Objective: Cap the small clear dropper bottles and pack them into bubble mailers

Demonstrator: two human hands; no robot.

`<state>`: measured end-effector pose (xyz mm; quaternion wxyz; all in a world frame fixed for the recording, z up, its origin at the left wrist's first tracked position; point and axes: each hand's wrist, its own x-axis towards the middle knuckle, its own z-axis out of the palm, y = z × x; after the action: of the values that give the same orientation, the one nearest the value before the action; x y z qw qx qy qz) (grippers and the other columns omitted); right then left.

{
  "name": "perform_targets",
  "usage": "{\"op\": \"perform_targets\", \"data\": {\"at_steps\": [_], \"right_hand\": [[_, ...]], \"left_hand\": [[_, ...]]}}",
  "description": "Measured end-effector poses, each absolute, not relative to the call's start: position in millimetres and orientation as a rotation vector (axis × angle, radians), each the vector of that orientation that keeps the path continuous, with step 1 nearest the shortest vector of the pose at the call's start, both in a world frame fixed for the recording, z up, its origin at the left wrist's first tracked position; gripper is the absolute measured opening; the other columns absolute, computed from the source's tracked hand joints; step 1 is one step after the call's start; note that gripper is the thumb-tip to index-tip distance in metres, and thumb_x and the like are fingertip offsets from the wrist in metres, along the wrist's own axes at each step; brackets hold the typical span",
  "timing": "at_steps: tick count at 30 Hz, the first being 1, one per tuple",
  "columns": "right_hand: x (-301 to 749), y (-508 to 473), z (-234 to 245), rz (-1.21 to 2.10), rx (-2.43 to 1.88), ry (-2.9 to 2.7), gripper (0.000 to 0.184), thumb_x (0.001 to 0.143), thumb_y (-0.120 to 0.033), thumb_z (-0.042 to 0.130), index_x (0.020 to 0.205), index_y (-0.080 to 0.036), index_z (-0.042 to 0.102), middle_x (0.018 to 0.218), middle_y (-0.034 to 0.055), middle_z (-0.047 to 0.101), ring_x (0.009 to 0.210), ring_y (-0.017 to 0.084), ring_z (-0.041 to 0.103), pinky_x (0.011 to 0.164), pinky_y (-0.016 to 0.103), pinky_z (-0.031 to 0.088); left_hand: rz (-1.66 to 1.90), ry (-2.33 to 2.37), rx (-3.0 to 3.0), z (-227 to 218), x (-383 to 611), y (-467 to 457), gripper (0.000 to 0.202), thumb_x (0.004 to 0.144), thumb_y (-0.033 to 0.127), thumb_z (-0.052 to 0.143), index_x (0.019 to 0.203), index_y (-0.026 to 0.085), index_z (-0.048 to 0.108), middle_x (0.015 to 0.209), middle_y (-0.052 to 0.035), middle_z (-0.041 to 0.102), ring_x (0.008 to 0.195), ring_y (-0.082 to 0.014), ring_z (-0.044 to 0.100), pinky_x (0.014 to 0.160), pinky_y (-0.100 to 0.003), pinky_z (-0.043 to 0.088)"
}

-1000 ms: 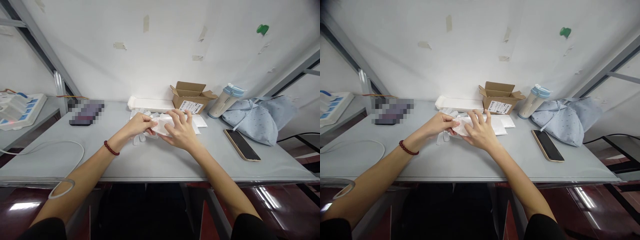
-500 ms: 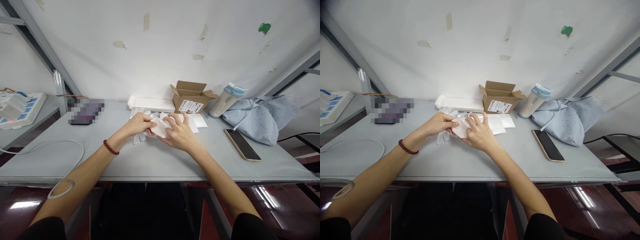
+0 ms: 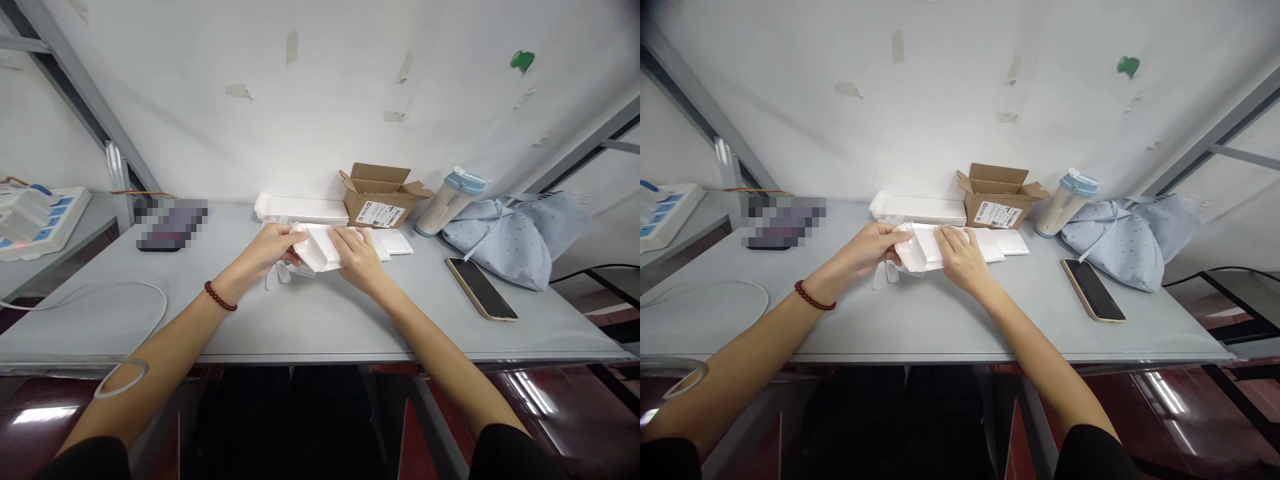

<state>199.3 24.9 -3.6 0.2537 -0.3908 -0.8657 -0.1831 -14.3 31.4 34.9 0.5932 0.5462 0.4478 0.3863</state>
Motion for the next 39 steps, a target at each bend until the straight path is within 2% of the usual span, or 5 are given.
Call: {"op": "perform_targets", "data": {"at_steps": [9, 14, 17, 28, 39], "right_hand": [[193, 19, -3, -0.541, -1.117, -2.385, 0.058, 0.079, -0.001, 0.04, 0.135, -0.01, 0.051, 0.138, 0.0198, 0.054, 0.128, 0.029, 0.049, 0.102, 0.048, 0.032], [197, 20, 0, -0.632, -1.151, -2.353, 0.049, 0.082, -0.001, 0.042, 0.126, -0.014, 0.058, 0.124, 0.0158, 0.064, 0.113, 0.026, 0.056, 0.098, 0.043, 0.031], [200, 23, 0, -0.704, -1.109, -2.287, 0.037, 0.086, -0.002, 0.043, 0.112, -0.018, 0.064, 0.108, 0.0095, 0.07, 0.096, 0.021, 0.06, 0.095, 0.04, 0.031], [213, 26, 20, -0.732, -1.073, -1.902, 0.016, 0.095, -0.032, 0.054, 0.096, -0.019, 0.063, 0.087, 0.0058, 0.07, 0.082, 0.019, 0.059, 0.089, 0.036, 0.032], [243, 54, 7, 0.181, -1.512, -2.321, 0.023, 0.077, -0.001, 0.05, 0.073, -0.016, 0.067, 0.077, 0.0065, 0.07, 0.079, 0.02, 0.057, 0.071, 0.028, 0.039]], "left_hand": [[1.089, 0.932, 1.319, 38, -9, 26, 0.048, 0.087, 0.057, 0.053, 0.069, 0.013, 0.061, 0.067, -0.0084, 0.065, 0.057, -0.0161, 0.063, 0.051, -0.027, 0.05], [1.364, 0.897, 1.927, 27, -6, 22, 0.016, 0.082, 0.026, 0.061, 0.093, 0.017, 0.069, 0.095, -0.0075, 0.066, 0.076, -0.0169, 0.064, 0.058, -0.026, 0.05], [1.371, 0.878, 2.455, 13, -2, 22, 0.026, 0.082, 0.013, 0.055, 0.102, 0.02, 0.07, 0.107, -0.0087, 0.064, 0.098, -0.0216, 0.06, 0.076, -0.033, 0.051], [1.144, 1.136, 1.916, 23, 24, 18, 0.03, 0.088, 0.025, 0.056, 0.059, 0.017, 0.051, 0.054, 0.0018, 0.053, 0.053, -0.0128, 0.053, 0.055, -0.025, 0.042], [0.521, 1.26, 1.389, 31, 62, 16, 0.018, 0.078, 0.003, 0.06, 0.068, 0.016, 0.053, 0.055, -0.0061, 0.065, 0.062, -0.0216, 0.069, 0.061, -0.027, 0.049]]}}
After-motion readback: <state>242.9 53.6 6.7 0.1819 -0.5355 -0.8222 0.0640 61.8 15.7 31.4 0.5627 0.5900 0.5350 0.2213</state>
